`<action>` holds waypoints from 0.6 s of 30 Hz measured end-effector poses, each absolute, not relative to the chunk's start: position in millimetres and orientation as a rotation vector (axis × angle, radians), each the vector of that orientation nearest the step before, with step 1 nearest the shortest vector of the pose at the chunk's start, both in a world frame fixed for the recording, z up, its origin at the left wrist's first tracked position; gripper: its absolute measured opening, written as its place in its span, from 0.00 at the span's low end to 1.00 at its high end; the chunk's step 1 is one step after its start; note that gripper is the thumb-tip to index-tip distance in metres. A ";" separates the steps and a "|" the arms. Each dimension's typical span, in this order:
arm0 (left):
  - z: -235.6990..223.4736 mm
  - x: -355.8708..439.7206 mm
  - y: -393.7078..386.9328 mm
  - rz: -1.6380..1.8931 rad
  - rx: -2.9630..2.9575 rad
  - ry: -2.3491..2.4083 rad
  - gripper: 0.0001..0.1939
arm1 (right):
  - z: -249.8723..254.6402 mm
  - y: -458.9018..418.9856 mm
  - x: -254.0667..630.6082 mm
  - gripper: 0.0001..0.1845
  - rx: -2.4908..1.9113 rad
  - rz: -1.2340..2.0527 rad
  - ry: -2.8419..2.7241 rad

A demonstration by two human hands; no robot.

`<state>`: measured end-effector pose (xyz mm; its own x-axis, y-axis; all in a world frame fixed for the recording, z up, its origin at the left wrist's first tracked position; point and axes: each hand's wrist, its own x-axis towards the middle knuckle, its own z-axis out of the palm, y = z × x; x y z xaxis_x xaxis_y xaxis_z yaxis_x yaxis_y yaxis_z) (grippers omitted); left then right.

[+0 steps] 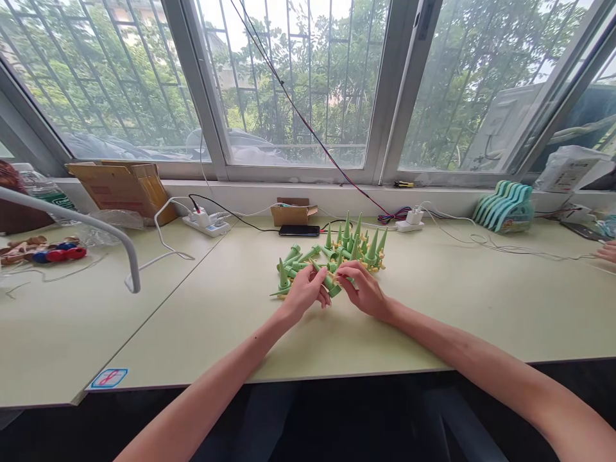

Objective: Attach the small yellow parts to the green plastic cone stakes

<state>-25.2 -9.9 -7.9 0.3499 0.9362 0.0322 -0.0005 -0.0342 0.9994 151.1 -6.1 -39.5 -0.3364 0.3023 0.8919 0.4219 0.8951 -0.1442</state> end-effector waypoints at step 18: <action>-5.6 -25.8 -11.1 1.163 1.602 1.046 0.18 | -36.0 -7.2 153.4 0.10 -0.552 -0.178 -1.998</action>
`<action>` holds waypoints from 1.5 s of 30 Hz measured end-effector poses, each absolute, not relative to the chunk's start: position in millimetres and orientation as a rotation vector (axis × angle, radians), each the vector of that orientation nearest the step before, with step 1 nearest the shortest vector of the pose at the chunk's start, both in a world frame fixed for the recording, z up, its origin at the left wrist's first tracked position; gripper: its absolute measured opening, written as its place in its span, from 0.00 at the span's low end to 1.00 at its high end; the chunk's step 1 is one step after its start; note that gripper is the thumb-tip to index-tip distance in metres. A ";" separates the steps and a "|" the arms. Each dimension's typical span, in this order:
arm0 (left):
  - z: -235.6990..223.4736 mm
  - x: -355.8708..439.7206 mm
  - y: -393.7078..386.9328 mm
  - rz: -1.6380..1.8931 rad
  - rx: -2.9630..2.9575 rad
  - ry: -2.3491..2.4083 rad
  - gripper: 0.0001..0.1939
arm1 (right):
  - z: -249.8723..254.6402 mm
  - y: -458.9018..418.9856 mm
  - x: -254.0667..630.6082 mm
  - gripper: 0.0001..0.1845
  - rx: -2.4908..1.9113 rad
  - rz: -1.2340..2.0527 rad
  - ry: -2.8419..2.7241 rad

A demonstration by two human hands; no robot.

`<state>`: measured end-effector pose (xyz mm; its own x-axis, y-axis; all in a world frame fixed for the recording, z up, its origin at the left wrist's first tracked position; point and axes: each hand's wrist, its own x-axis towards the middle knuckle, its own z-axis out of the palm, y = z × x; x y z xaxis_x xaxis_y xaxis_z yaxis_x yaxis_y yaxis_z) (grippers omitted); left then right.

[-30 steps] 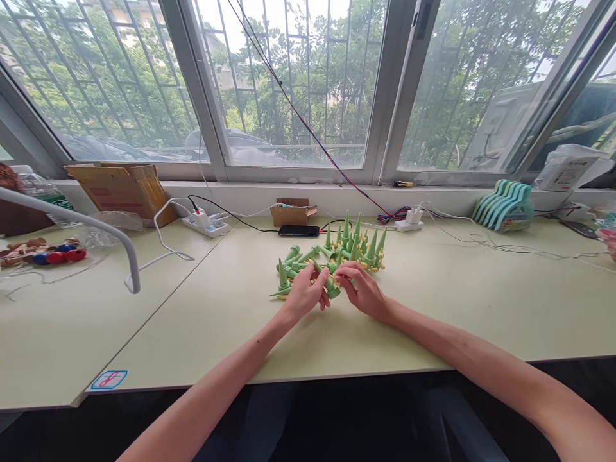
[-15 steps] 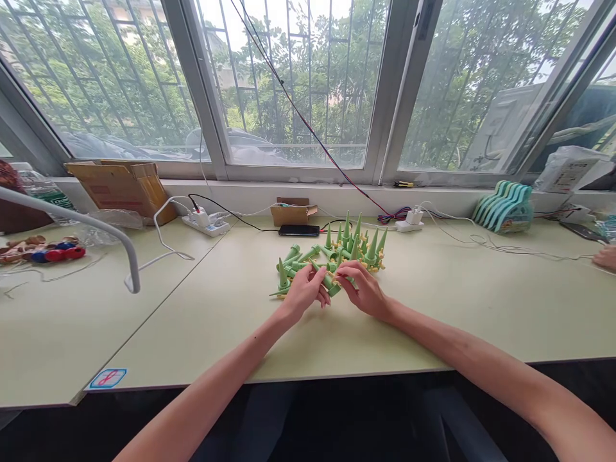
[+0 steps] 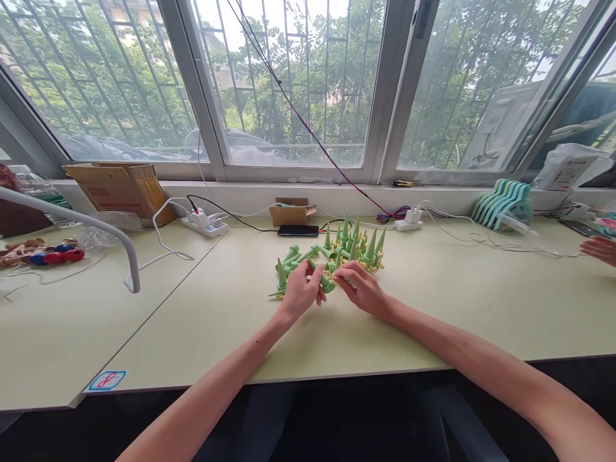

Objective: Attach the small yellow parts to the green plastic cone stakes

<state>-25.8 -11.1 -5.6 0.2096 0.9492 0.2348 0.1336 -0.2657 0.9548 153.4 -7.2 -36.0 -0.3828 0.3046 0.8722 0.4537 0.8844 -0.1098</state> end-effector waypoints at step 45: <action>-11.0 -30.7 -12.3 1.224 2.003 1.201 0.17 | -46.0 0.9 156.2 0.11 -0.678 -0.073 -2.211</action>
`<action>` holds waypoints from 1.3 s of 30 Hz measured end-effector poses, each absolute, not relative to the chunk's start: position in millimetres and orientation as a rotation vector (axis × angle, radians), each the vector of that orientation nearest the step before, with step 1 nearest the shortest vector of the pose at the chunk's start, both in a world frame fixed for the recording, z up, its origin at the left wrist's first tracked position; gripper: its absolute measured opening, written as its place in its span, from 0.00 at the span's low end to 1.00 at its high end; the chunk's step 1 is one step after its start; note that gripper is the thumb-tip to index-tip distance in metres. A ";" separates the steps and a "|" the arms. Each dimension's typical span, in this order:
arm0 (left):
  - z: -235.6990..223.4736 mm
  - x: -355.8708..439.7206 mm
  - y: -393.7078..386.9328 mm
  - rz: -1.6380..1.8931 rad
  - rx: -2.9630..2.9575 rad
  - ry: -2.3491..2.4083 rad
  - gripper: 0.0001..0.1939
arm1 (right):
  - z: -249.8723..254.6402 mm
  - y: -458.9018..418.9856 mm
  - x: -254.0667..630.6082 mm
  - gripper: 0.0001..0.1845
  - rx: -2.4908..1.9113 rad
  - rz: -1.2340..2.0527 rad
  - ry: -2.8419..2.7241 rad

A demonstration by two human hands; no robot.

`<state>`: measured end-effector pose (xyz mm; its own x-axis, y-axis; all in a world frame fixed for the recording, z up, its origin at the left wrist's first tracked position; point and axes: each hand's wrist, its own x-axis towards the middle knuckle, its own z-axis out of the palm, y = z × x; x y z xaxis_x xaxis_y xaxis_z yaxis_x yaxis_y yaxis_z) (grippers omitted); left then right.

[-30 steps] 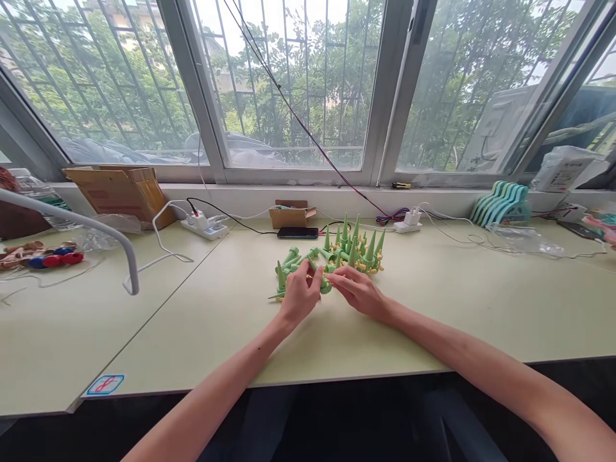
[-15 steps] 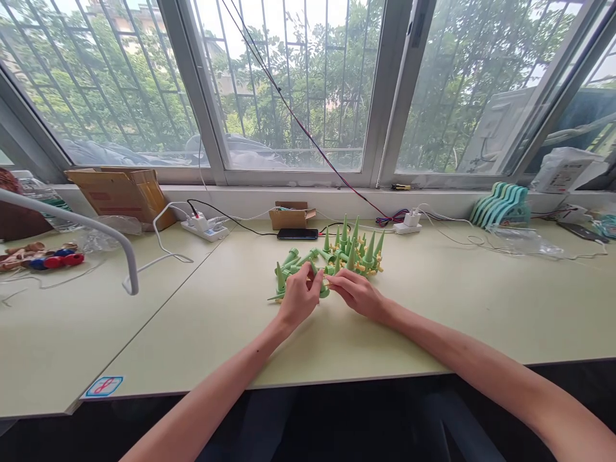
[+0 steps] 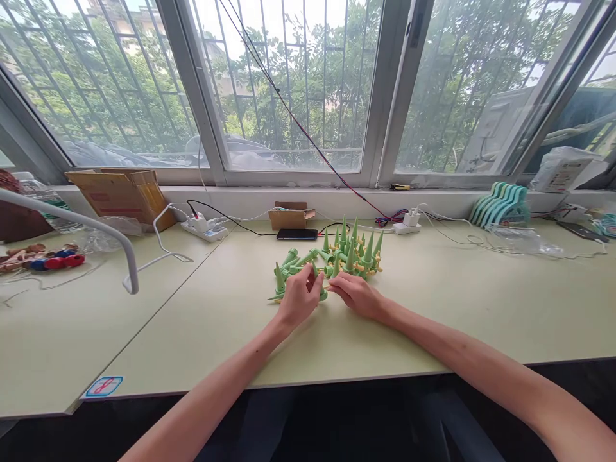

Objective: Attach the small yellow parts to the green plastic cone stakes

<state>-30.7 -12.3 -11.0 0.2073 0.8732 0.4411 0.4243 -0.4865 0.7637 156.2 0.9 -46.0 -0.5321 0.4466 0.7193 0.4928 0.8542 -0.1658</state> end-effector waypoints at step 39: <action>-6.7 -28.0 -13.9 1.196 1.910 1.125 0.14 | -42.8 -10.2 156.1 0.13 -0.849 -0.051 -2.372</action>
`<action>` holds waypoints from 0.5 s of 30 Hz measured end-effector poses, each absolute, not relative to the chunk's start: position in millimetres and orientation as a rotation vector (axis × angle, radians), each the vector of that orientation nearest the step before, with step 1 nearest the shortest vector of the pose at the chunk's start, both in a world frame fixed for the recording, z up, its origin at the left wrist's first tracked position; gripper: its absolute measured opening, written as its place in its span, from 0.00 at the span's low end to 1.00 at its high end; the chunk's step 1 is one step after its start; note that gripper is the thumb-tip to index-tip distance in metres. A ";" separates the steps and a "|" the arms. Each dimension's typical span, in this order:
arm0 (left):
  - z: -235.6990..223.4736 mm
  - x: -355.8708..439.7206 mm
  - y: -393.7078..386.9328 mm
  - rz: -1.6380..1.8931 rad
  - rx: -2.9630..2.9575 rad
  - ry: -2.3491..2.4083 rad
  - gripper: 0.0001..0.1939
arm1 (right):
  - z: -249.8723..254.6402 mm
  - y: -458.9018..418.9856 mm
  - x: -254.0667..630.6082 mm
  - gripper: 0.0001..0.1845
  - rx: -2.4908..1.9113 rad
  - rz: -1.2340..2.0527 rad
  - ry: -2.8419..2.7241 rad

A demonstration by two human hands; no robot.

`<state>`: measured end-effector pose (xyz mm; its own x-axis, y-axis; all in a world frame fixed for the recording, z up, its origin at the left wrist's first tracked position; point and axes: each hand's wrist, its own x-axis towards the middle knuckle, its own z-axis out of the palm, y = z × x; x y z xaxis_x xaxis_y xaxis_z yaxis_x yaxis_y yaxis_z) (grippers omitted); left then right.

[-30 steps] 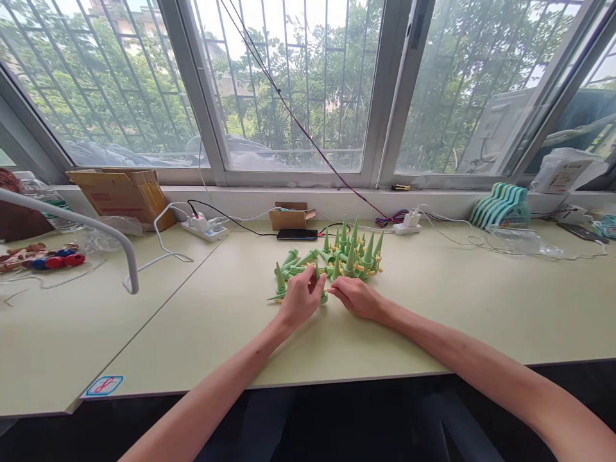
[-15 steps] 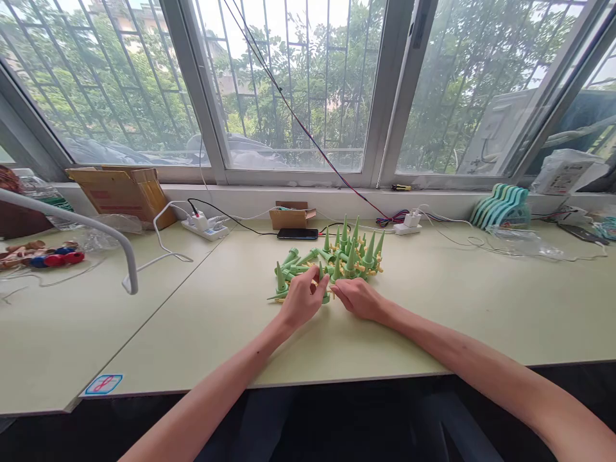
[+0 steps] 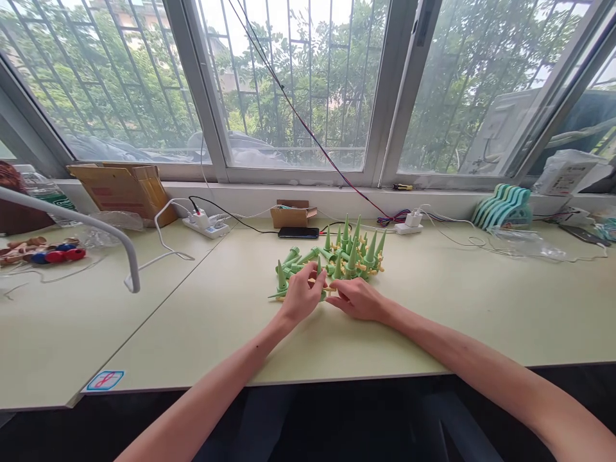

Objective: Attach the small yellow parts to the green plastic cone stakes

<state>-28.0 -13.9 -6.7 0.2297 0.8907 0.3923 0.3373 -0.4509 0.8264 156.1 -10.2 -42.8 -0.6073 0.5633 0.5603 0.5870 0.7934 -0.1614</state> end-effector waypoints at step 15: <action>-9.3 -28.5 -12.2 1.188 1.930 1.034 0.15 | -45.8 -7.1 158.8 0.12 -0.858 -0.138 -2.460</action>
